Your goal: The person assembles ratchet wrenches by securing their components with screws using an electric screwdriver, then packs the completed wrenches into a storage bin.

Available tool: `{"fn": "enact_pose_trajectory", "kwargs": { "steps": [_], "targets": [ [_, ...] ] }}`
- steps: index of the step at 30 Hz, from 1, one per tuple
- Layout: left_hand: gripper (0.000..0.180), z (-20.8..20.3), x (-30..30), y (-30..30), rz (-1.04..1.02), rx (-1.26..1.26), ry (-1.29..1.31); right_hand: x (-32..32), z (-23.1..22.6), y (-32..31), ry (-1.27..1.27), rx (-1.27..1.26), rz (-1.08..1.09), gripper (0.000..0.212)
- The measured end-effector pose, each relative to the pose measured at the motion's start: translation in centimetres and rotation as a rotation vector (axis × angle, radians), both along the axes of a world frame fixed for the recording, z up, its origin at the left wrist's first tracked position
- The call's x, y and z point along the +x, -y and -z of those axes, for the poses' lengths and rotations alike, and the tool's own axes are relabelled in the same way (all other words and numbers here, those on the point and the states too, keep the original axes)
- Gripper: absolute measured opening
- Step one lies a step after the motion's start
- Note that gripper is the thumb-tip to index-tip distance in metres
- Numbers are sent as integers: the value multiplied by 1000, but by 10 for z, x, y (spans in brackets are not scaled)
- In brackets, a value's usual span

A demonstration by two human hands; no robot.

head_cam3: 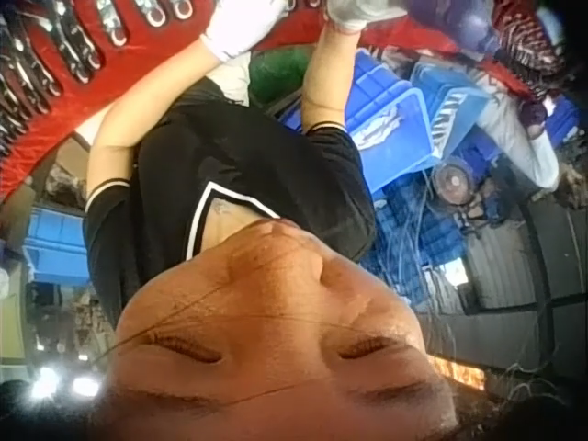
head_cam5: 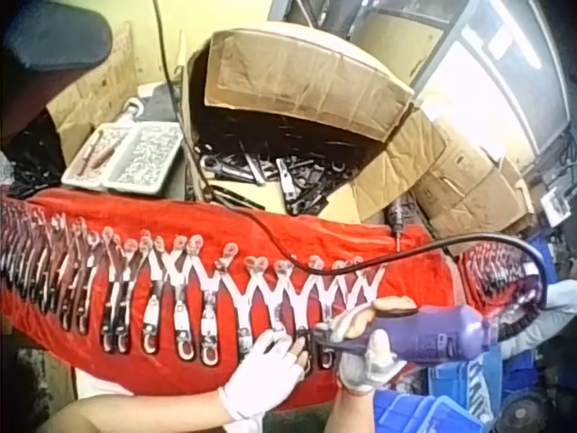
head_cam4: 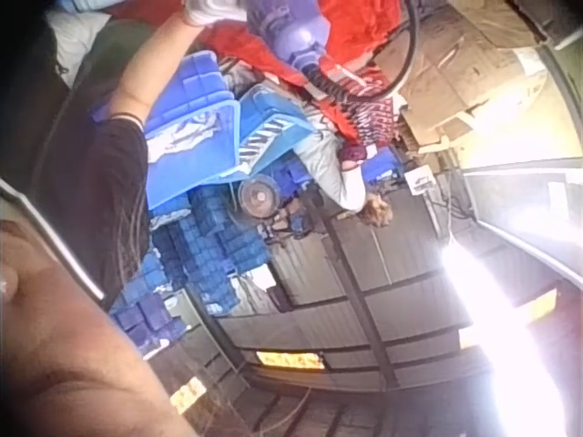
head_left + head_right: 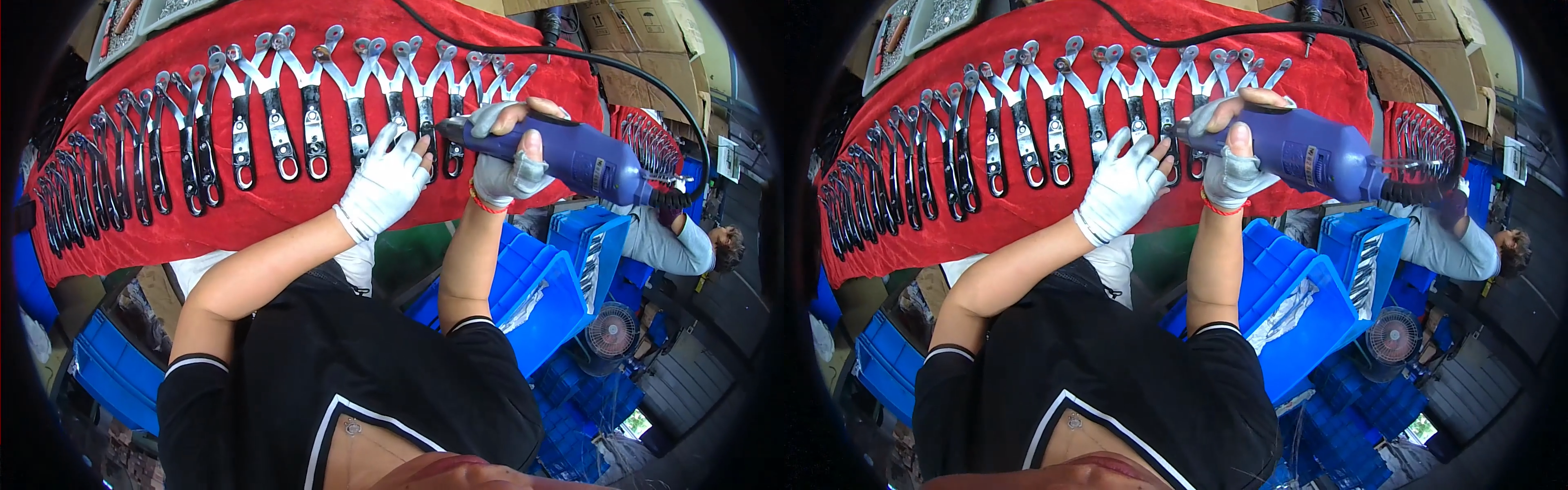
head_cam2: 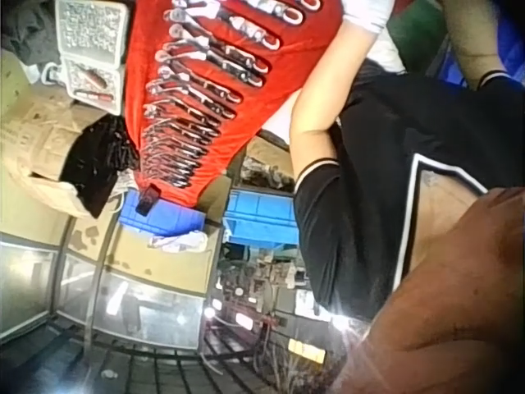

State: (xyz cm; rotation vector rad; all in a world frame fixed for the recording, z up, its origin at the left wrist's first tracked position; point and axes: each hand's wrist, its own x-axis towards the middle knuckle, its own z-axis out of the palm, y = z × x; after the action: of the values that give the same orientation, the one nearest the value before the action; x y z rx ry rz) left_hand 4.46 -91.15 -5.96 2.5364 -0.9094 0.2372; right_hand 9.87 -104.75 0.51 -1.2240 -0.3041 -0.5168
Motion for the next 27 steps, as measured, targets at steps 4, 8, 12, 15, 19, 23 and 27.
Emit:
{"fn": "enact_pose_trajectory", "kwargs": {
  "steps": [4, 8, 12, 15, 19, 23, 27],
  "targets": [
    [36, 3, 0, 2, 8, -9, 16, 1, 5, 7, 11, -79, 29, 37],
    [28, 5, 0, 5, -6, -2, 64, -2, 11, 5, -20, -209, 82, 39],
    [26, 7, 0, 3, 4, -44, 58, -1, -2, -11, -32, -249, 36, 40],
    [25, 8, -1, 3, 8, -7, 102, 0, 2, -2, -13, -169, 67, 40],
    [24, 5, 0, 2, 11, -70, 61, -21, -15, 5, -20, -142, -40, 40],
    [22, 4, 3, -1, 42, -95, 42, -31, -7, 6, -53, -218, 58, 41],
    [21, 3, 4, -2, 51, -101, 73, -33, -8, 3, -71, -165, 62, 41]
  ]
}}
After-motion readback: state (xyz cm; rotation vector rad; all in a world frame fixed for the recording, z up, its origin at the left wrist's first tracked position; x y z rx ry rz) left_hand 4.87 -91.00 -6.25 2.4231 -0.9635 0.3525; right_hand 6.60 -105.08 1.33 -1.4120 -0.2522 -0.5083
